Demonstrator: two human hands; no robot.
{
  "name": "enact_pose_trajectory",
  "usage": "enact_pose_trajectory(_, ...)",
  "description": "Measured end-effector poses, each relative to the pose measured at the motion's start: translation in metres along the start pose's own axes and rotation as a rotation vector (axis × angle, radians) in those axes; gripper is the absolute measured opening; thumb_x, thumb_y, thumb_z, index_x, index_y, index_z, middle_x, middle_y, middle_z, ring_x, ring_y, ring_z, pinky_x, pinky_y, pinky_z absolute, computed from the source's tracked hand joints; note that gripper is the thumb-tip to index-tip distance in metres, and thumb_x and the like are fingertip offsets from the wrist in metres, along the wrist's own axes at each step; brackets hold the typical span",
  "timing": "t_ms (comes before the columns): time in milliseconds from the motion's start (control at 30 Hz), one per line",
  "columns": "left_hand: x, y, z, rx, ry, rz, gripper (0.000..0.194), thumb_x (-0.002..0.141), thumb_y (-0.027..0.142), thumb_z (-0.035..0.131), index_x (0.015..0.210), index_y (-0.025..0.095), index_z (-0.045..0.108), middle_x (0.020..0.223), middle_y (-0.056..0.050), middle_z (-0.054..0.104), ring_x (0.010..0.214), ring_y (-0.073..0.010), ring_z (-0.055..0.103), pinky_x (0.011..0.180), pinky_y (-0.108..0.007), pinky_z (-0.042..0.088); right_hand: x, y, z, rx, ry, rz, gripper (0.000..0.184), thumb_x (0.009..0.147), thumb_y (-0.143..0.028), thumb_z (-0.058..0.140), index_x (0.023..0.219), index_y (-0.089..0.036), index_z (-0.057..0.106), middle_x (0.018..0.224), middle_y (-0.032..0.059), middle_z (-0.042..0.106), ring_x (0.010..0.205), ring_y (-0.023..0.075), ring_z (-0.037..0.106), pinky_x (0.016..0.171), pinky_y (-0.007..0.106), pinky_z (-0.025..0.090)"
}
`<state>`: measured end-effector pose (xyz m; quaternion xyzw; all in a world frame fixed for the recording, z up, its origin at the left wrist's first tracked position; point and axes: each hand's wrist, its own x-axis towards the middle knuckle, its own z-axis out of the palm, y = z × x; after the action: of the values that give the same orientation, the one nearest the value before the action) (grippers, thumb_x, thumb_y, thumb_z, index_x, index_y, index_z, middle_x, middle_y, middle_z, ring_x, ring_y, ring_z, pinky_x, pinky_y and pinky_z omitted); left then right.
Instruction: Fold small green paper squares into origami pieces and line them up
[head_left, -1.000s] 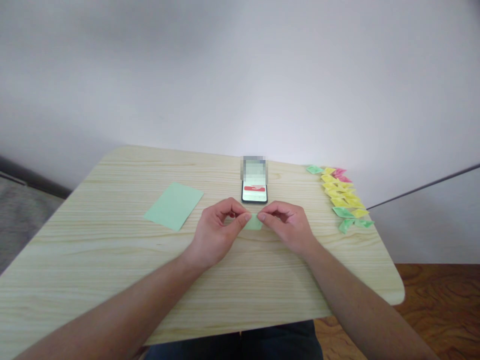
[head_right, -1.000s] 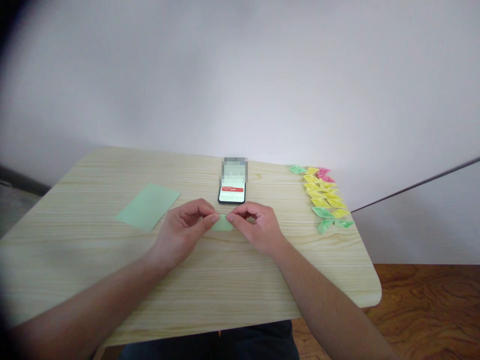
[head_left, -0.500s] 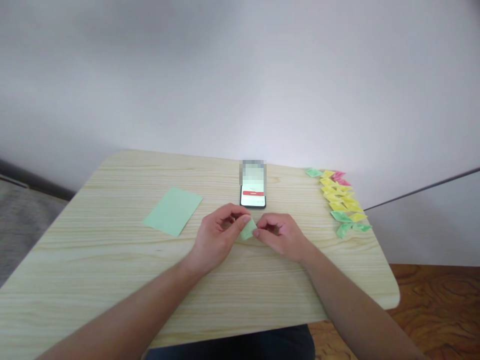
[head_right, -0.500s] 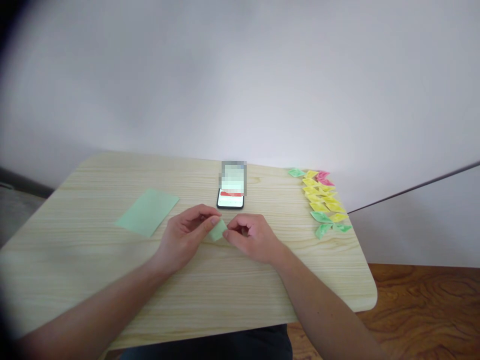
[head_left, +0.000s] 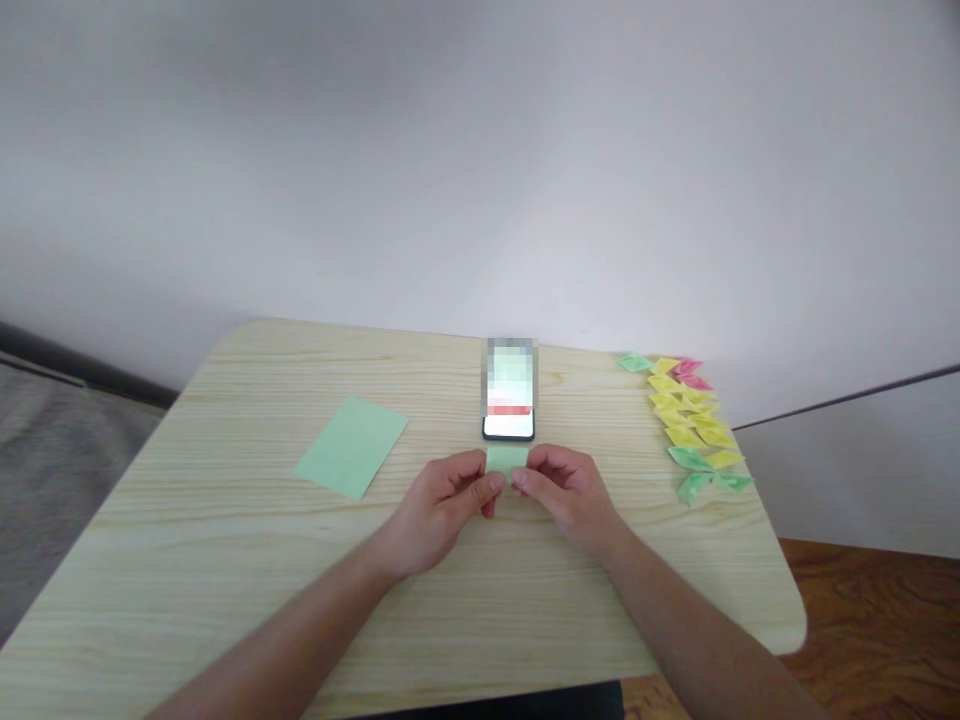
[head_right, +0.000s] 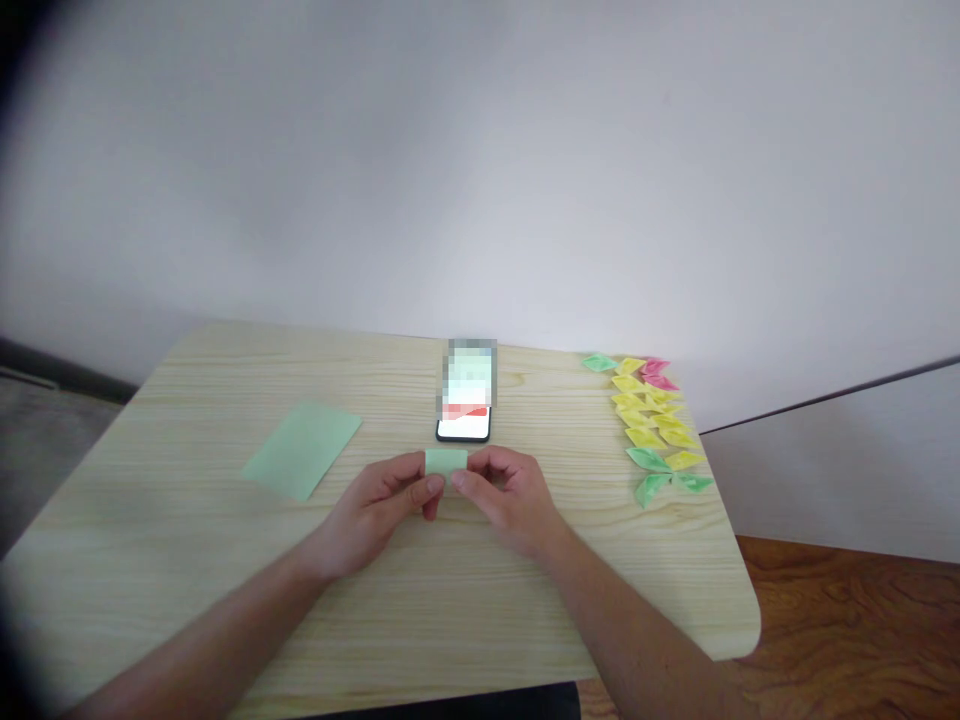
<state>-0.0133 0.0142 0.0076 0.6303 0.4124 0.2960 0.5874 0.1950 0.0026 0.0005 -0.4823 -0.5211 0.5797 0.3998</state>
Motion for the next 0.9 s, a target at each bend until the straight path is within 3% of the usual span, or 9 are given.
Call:
enact_pose_trajectory(100, 0.0, 0.002, -0.003, 0.066, -0.068, -0.008, 0.041, 0.099, 0.041, 0.056, 0.067, 0.016, 0.06, 0.065, 0.002, 0.053, 0.068, -0.0128, 0.049, 0.066, -0.026, 0.036, 0.0, 0.0, -0.002, 0.048, -0.014, -0.005, 0.018, 0.089, -0.037, 0.074, 0.091, -0.02, 0.071, 0.076, -0.0005, 0.064, 0.069, 0.013, 0.054, 0.065, 0.026, 0.04)
enact_pose_trajectory(267, 0.0, 0.001, -0.006, 0.071, -0.139, -0.02, 0.043, 0.099, 0.043, 0.056, 0.066, 0.016, 0.058, 0.066, 0.002, 0.051, 0.067, -0.0123, 0.048, 0.065, -0.027, 0.034, 0.002, 0.001, -0.009, -0.006, -0.049, -0.005, 0.023, 0.089, -0.037, 0.074, 0.077, -0.018, 0.069, 0.068, -0.0019, 0.059, 0.064, 0.0116, 0.049, 0.061, 0.026, 0.036)
enact_pose_trajectory(567, -0.005, 0.002, -0.006, -0.1, -0.078, -0.03, 0.041, 0.094, 0.042, 0.062, 0.063, 0.016, 0.057, 0.064, 0.002, 0.05, 0.065, -0.0121, 0.044, 0.063, -0.027, 0.034, -0.003, -0.005, -0.008, -0.035, -0.043, 0.065, 0.024, 0.088, -0.039, 0.073, 0.076, -0.018, 0.075, 0.069, 0.0015, 0.07, 0.067, 0.0142, 0.06, 0.066, 0.027, 0.044)
enact_pose_trajectory(700, -0.011, -0.002, -0.007, -0.162, -0.007, 0.024, 0.033, 0.095, 0.039, 0.062, 0.071, 0.016, 0.063, 0.068, 0.0, 0.059, 0.07, -0.0137, 0.052, 0.07, -0.027, 0.041, -0.014, -0.005, -0.005, 0.049, 0.032, 0.154, 0.025, 0.084, -0.04, 0.075, 0.074, -0.018, 0.075, 0.067, 0.0027, 0.071, 0.059, 0.0132, 0.058, 0.059, 0.026, 0.044)
enact_pose_trajectory(800, -0.02, -0.007, -0.002, -0.171, 0.153, 0.089, 0.016, 0.09, 0.034, 0.07, 0.094, 0.019, 0.067, 0.085, -0.002, 0.067, 0.081, -0.0162, 0.06, 0.077, -0.029, 0.047, -0.021, -0.002, -0.002, 0.116, 0.092, 0.225, 0.027, 0.081, -0.041, 0.076, 0.07, -0.017, 0.073, 0.064, 0.0029, 0.07, 0.053, 0.0118, 0.055, 0.051, 0.025, 0.04)
enact_pose_trajectory(900, -0.03, -0.01, 0.007, 0.013, 0.276, 0.152, 0.03, 0.086, 0.029, 0.075, 0.114, 0.023, 0.068, 0.103, -0.005, 0.07, 0.092, -0.0181, 0.062, 0.086, -0.032, 0.049, -0.029, 0.002, 0.002, 0.203, 0.118, 0.273, 0.027, 0.079, -0.042, 0.077, 0.07, -0.016, 0.073, 0.065, 0.003, 0.07, 0.051, 0.011, 0.055, 0.048, 0.024, 0.039)
